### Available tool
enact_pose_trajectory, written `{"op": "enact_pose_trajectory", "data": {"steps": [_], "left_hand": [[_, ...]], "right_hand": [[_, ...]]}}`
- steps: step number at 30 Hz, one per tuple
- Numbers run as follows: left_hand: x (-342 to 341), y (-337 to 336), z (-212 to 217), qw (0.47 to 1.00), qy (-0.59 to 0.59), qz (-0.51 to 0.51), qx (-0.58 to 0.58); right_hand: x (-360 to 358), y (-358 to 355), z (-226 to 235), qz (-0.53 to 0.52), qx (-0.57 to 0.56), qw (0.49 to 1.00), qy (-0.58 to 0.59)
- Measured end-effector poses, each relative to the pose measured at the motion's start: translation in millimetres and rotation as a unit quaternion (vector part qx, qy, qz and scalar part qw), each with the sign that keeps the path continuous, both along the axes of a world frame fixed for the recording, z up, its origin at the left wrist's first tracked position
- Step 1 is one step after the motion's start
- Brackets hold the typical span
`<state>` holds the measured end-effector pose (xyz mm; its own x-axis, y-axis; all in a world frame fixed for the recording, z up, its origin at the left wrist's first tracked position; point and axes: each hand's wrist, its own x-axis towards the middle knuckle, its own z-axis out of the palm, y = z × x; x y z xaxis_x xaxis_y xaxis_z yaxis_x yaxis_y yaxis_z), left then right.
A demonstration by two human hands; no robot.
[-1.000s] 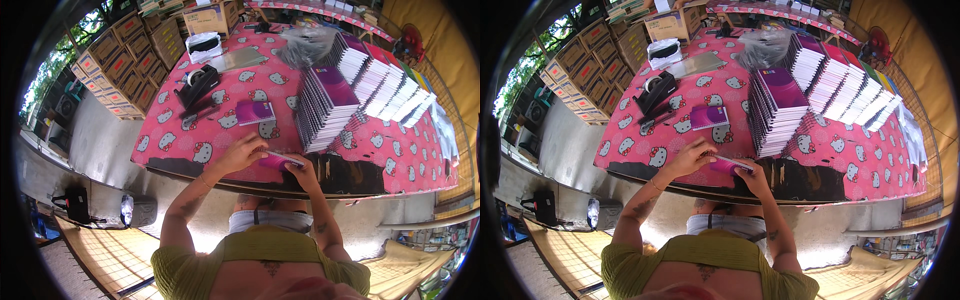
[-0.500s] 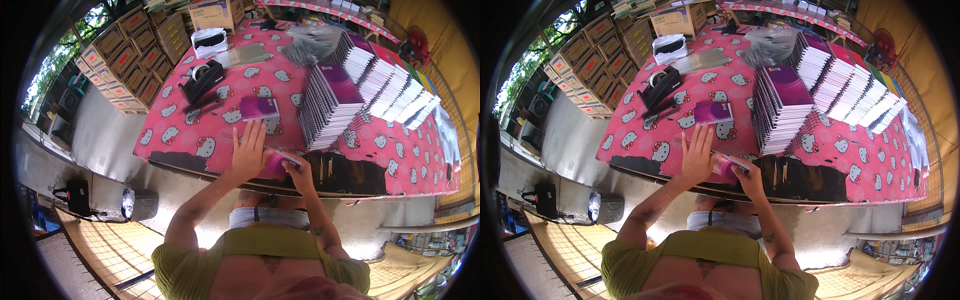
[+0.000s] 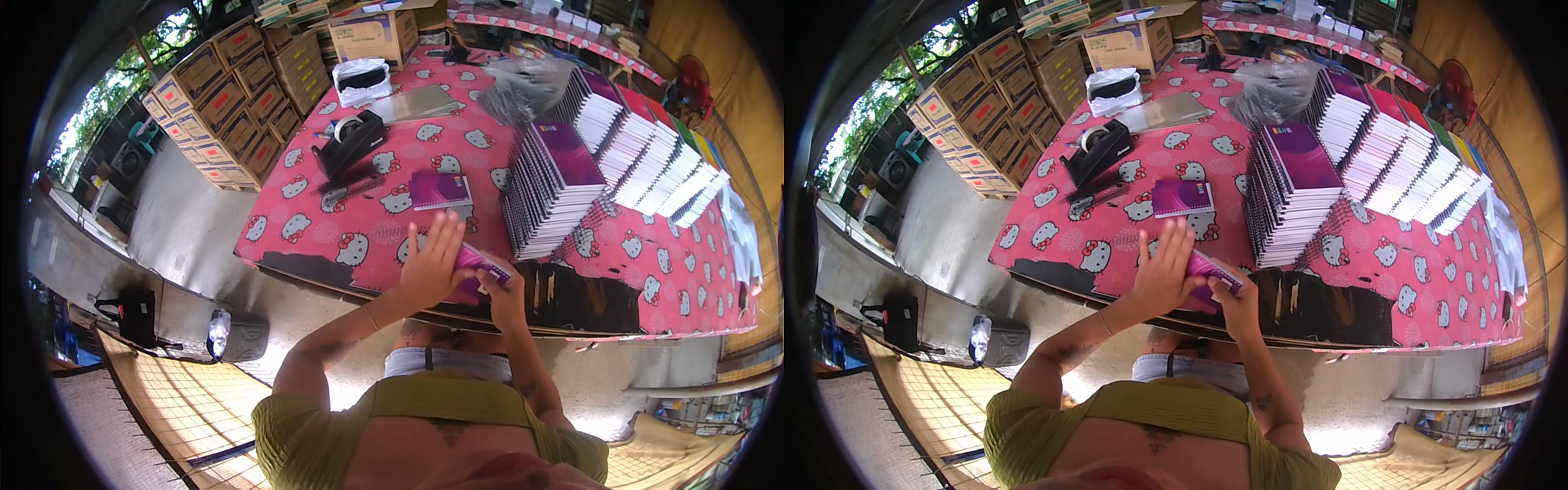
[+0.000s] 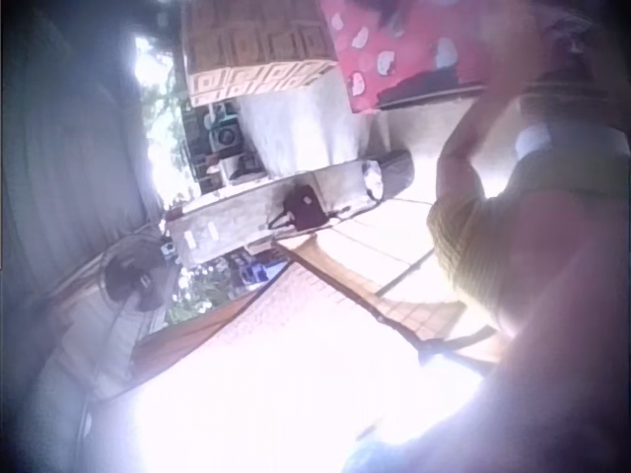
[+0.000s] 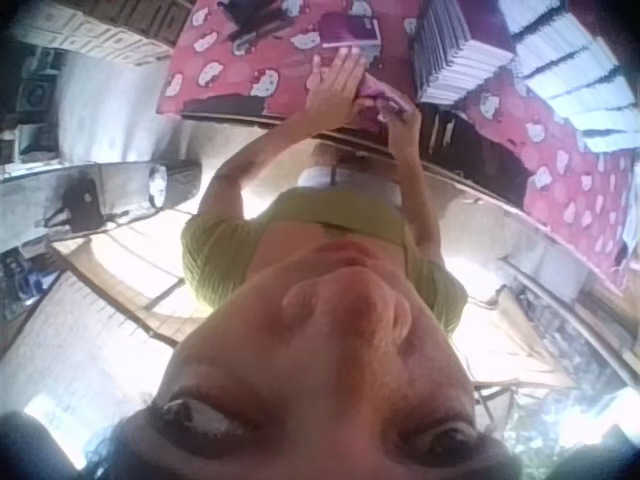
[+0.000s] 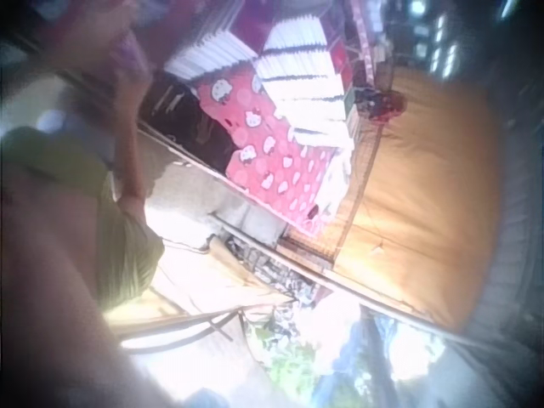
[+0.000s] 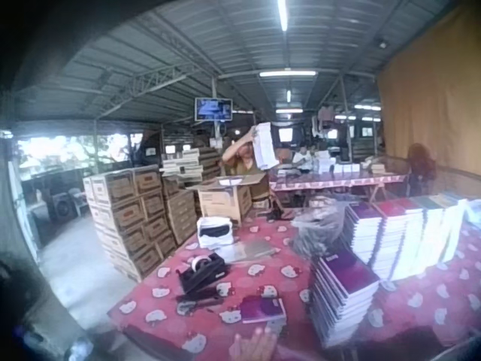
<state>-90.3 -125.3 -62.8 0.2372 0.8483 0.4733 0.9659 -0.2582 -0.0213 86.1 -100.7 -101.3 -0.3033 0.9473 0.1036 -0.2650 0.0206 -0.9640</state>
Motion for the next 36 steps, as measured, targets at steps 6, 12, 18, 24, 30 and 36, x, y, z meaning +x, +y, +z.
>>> {"op": "enact_pose_trajectory", "data": {"steps": [6, 12, 18, 24, 30, 36], "left_hand": [[-1, 0, -4, 0.999, -0.017, -0.006, 0.044], [5, -25, -50, 0.995, -0.057, -0.079, 0.001], [6, -23, -41, 0.993, -0.073, -0.093, -0.017], [-24, 21, -7, 0.988, -0.048, -0.129, -0.07], [-9, 18, -5, 0.994, -0.013, -0.105, -0.03], [9, -29, -71, 0.994, -0.014, -0.09, -0.062]], "right_hand": [[-1, 3, 8, 0.053, 0.044, 0.996, -0.054], [7, 13, 15, 0.043, 0.028, 0.997, -0.059], [9, 16, 21, 0.045, 0.033, 0.996, -0.064], [4, 30, -21, 0.085, 0.103, 0.979, -0.156], [7, 31, -29, 0.091, 0.11, 0.974, -0.178], [1, 32, -34, 0.06, 0.137, 0.975, -0.165]]}}
